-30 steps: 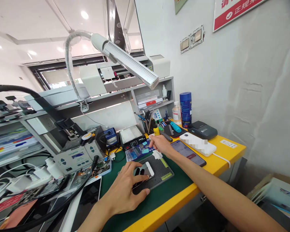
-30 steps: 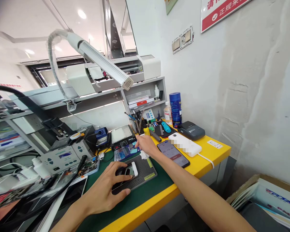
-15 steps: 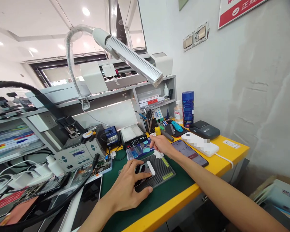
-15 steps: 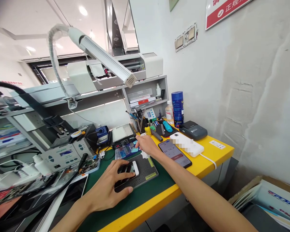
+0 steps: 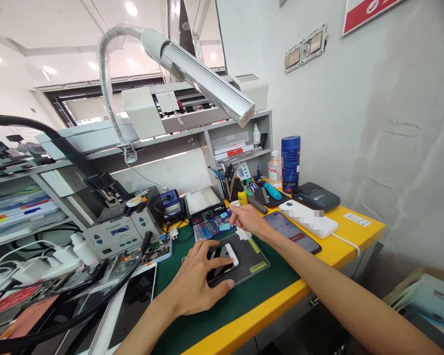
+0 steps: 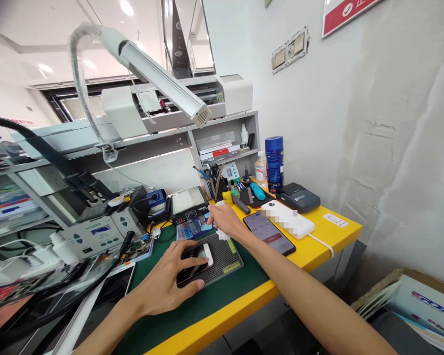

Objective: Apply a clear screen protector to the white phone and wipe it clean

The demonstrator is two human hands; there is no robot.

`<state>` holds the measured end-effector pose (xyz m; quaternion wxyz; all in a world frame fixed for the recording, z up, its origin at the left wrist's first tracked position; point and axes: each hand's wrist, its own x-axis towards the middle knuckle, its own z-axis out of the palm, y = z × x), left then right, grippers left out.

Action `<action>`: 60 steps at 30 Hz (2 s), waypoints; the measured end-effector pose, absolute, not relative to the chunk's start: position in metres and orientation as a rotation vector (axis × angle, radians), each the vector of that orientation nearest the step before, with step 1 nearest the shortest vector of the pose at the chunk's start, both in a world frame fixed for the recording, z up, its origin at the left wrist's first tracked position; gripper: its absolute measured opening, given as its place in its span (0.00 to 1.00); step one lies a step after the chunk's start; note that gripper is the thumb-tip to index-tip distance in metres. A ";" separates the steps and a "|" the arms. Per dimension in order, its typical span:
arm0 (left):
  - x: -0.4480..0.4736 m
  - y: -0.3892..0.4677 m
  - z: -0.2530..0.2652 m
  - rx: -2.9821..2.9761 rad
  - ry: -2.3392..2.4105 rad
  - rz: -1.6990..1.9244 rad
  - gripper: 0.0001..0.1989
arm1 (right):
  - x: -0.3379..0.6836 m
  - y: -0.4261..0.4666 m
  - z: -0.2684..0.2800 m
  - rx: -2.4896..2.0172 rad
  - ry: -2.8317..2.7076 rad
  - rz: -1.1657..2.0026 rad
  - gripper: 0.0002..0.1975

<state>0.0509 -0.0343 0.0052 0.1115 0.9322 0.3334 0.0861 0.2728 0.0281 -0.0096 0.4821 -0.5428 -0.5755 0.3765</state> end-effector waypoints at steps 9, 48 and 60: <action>0.049 -0.026 -0.010 2.746 1.015 0.284 0.26 | 0.272 0.025 -0.006 -1.323 -1.402 0.917 0.27; 0.050 -0.015 -0.009 2.684 1.111 0.165 0.39 | 0.273 0.027 -0.010 -1.328 -1.421 0.907 0.27; 0.050 -0.013 -0.008 2.674 1.134 0.138 0.39 | 0.273 0.026 -0.008 -1.340 -1.433 0.892 0.27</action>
